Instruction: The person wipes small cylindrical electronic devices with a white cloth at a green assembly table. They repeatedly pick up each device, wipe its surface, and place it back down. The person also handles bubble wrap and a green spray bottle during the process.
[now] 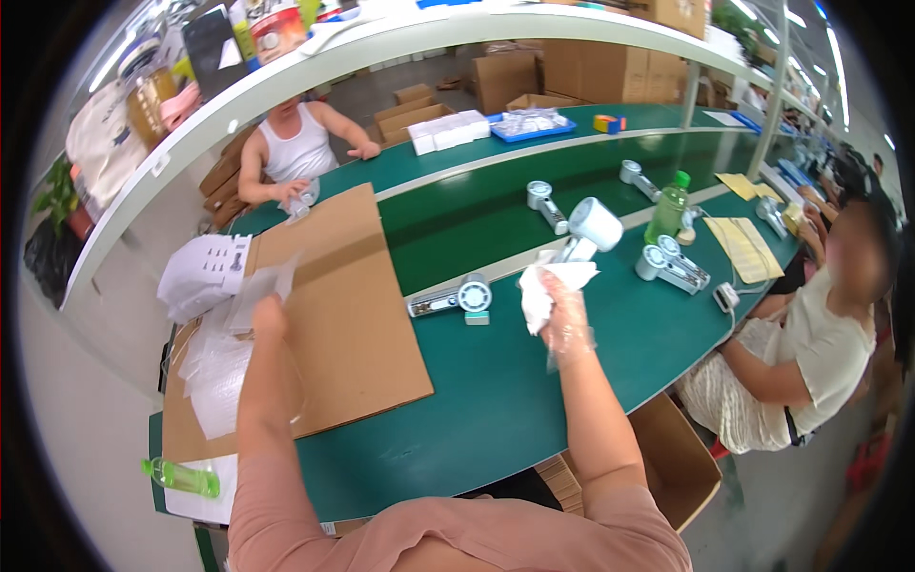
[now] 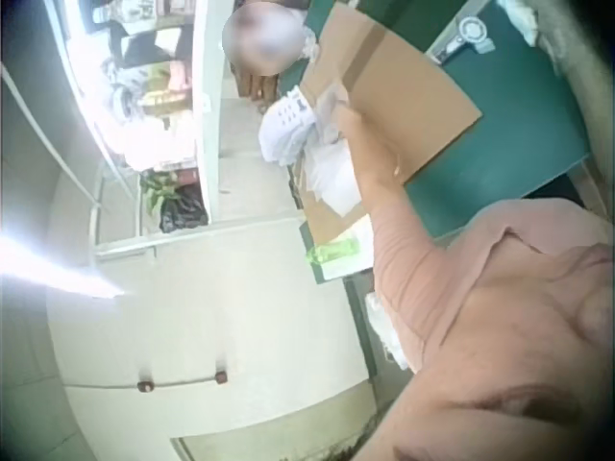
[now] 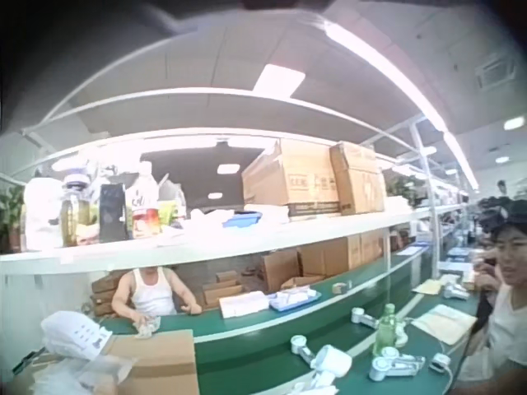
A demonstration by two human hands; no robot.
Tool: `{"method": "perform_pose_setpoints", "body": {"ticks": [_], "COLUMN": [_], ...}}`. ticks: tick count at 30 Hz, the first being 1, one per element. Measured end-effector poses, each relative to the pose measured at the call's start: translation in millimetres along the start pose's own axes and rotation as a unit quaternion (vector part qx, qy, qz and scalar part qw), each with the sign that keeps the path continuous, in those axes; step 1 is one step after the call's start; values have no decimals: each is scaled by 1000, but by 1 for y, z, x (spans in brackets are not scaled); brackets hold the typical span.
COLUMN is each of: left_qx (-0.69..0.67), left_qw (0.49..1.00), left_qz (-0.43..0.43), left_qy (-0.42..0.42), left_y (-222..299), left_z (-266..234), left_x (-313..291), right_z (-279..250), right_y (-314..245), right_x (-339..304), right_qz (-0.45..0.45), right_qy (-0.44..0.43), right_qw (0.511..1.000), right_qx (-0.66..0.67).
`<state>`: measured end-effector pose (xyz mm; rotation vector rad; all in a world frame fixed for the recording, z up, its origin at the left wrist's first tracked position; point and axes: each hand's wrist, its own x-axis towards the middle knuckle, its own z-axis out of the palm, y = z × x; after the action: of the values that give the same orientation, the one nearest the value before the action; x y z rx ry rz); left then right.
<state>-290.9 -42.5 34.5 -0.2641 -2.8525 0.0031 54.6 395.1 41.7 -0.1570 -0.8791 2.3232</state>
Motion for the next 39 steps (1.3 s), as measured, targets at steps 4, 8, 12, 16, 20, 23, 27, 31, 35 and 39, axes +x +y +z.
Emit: {"method": "perform_pose_setpoints", "body": {"ticks": [4, 8, 12, 16, 20, 23, 27, 31, 35, 39], "left_qx": [-103, 27, 41, -321, -268, -221, -279, -426, -608, -599], "left_qw": [963, 910, 931, 927, 911, 931, 924, 872, 729, 733], "left_qz": [210, 413, 363, 193, 289, 281, 240, 167, -30, -53], "left_qy": [134, 31, -14, -15, -120, -71, -102, -173, -311, -319], "left_y": [37, 34, 26, 81, 147, 144, 139, 128, 121, 110], "left_z": [-75, -56, -71, -91, -80, -44, -27, -22, -25, -22], "left_x": [-37, -117, -156, -169, -215, -209, -198, -195, -188, -180], "right_z": [2, -2, 19, 19, 4, 14, 46, 48, 57, 59], "right_y": [-5, -4, -15, -6, 17, 31, 28, 55, 81, 89], "right_x": [0, -1, -21, -22, -22, -32, -54, -72, -73, -72], "right_qz": [-15, -3, -24, -16, 100, 172, 259, 325, 375, 395], "right_qy": [22, -10, 18, 2, -63, -103, -187, -272, -327, -350], "right_qw": [1000, 1000, 1000, 998, 988, 960, 906, 861, 758, 748], "right_qx": [8, 22, 3, -52, -100, -197, -277, -281, -421, -402]}}
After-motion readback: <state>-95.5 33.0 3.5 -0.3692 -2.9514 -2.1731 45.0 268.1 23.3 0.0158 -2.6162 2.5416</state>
